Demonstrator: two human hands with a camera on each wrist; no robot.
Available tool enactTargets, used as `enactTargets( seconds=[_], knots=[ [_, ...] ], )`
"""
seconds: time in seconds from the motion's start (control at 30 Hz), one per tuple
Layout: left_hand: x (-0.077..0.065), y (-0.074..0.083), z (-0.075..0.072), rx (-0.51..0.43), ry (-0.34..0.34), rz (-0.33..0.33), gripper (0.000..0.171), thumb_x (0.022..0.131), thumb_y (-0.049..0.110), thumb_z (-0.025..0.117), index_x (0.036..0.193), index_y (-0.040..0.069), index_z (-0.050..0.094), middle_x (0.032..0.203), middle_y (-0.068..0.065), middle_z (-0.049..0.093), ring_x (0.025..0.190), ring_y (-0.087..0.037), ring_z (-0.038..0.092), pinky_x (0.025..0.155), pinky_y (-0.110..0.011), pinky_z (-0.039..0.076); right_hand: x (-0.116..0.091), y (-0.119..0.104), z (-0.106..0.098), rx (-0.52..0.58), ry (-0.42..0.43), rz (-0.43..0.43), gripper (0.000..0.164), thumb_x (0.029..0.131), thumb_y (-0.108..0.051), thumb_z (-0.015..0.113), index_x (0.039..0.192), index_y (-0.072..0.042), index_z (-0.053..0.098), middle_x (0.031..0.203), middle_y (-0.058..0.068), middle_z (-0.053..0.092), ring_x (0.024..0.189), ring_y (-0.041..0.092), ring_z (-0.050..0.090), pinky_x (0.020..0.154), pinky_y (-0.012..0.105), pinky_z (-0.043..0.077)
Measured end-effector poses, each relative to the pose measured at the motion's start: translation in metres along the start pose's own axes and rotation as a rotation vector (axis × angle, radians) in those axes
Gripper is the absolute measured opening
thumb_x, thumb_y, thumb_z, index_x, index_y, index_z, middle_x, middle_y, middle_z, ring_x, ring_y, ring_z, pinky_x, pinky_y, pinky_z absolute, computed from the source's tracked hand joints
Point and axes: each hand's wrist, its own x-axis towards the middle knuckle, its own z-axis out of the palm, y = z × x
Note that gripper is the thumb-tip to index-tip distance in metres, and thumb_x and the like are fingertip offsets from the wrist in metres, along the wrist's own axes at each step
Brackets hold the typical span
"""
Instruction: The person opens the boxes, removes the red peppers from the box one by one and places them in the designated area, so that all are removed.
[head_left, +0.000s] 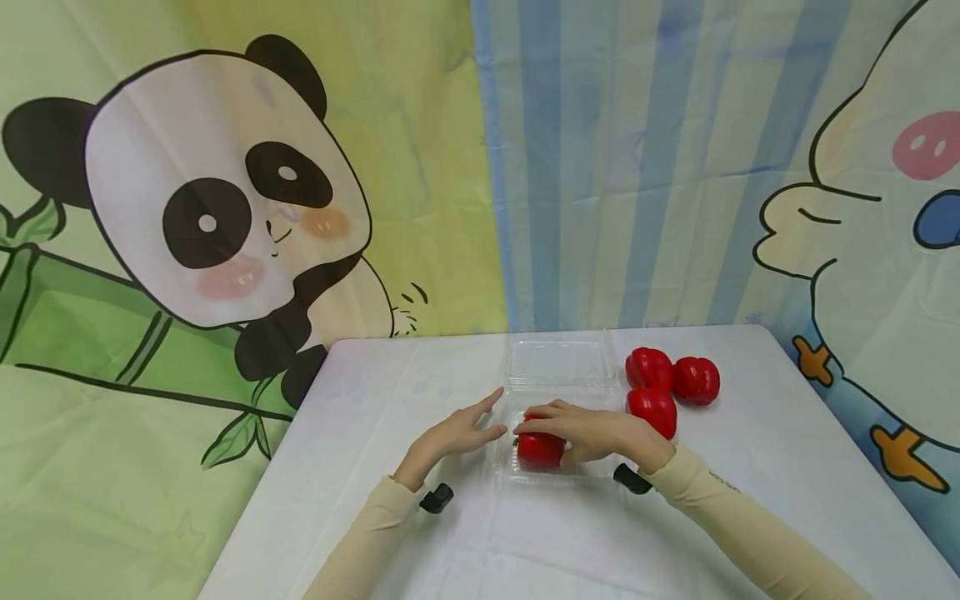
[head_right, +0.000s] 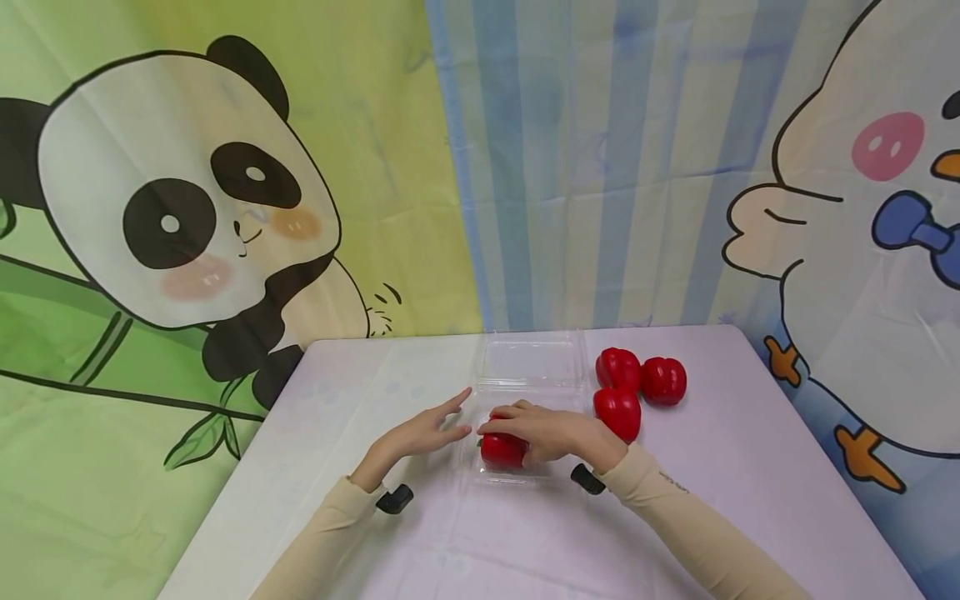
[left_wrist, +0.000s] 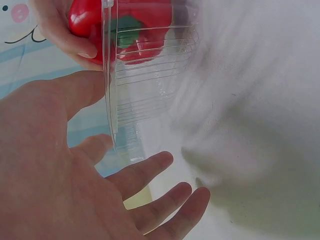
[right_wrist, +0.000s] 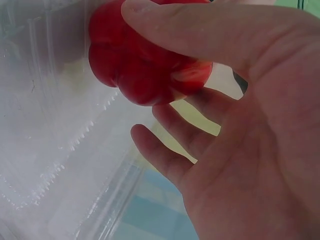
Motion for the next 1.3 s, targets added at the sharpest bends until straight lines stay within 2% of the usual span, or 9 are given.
enactTargets(
  seconds=[0.2,0.4,0.87,1.3],
  knots=[
    [0.0,0.0,0.0,0.002,0.003,-0.007,0.075,0.098,0.052,0.056,0.161,0.036,0.019,0.154,-0.016,0.048,0.141,-0.041,0.046,0.11,-0.067,0.038,-0.003,-0.001,-0.004,-0.018,0.024,-0.038,0.083,0.082,-0.005,0.08,0.152,-0.028,0.043,0.157,0.003,0.04,0.142,0.027,0.038,0.095,0.037,0.058],
    [-0.002,0.001,-0.001,-0.004,0.004,-0.004,0.074,0.099,0.051,0.056,0.161,0.034,0.02,0.153,-0.016,0.049,0.14,-0.041,0.046,0.111,-0.066,0.038,-0.007,-0.002,-0.007,0.0,0.044,-0.05,0.083,0.082,-0.005,0.08,0.153,-0.028,0.041,0.156,0.005,0.041,0.141,0.029,0.039,0.093,0.038,0.059],
    [-0.001,0.0,-0.001,-0.004,0.009,0.004,0.075,0.099,0.05,0.056,0.161,0.033,0.02,0.152,-0.017,0.049,0.14,-0.039,0.048,0.111,-0.064,0.038,-0.019,-0.004,-0.019,-0.013,0.07,-0.024,0.084,0.08,-0.007,0.082,0.152,-0.027,0.042,0.154,0.006,0.043,0.14,0.031,0.039,0.093,0.041,0.059],
    [0.001,-0.001,0.0,-0.01,0.002,0.008,0.075,0.099,0.053,0.055,0.161,0.034,0.019,0.154,-0.016,0.048,0.141,-0.039,0.046,0.113,-0.063,0.037,-0.035,0.004,-0.022,-0.03,0.103,-0.018,0.084,0.082,-0.009,0.081,0.153,-0.027,0.039,0.156,0.009,0.04,0.14,0.033,0.039,0.094,0.042,0.059]
  ],
)
